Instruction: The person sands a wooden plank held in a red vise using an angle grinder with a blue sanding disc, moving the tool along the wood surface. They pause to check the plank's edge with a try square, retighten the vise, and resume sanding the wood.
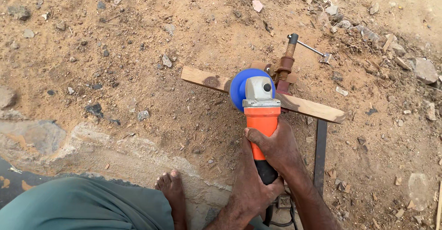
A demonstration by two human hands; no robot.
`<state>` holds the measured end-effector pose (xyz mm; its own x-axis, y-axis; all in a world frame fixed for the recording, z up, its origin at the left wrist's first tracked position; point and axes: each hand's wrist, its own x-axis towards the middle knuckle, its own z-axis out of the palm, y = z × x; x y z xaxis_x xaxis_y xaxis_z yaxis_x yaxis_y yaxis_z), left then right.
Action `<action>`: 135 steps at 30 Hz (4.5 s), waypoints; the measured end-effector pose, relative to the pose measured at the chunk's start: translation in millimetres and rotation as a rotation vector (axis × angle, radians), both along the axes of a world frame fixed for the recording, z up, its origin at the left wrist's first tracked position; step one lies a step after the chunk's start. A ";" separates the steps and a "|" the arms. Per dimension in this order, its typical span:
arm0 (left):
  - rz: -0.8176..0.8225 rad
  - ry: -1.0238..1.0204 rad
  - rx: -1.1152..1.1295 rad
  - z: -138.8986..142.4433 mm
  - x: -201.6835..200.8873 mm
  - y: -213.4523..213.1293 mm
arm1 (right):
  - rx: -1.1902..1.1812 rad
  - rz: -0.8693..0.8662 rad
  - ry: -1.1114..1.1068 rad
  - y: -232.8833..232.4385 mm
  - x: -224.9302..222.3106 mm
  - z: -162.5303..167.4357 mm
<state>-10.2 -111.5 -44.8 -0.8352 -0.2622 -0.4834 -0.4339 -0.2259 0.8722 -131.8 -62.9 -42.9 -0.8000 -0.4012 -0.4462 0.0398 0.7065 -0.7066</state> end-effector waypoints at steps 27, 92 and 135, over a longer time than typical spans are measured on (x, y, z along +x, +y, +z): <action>-0.095 -0.035 0.049 3.8 5.7 -11.2 | 0.025 -0.004 0.006 -11.0 7.2 8.8; -0.106 -0.118 -0.029 5.6 20.3 -5.4 | 0.115 -0.027 -0.141 -9.3 19.8 7.9; -0.116 -0.020 0.184 3.9 21.9 18.4 | 0.261 -0.060 -0.170 11.6 16.0 18.7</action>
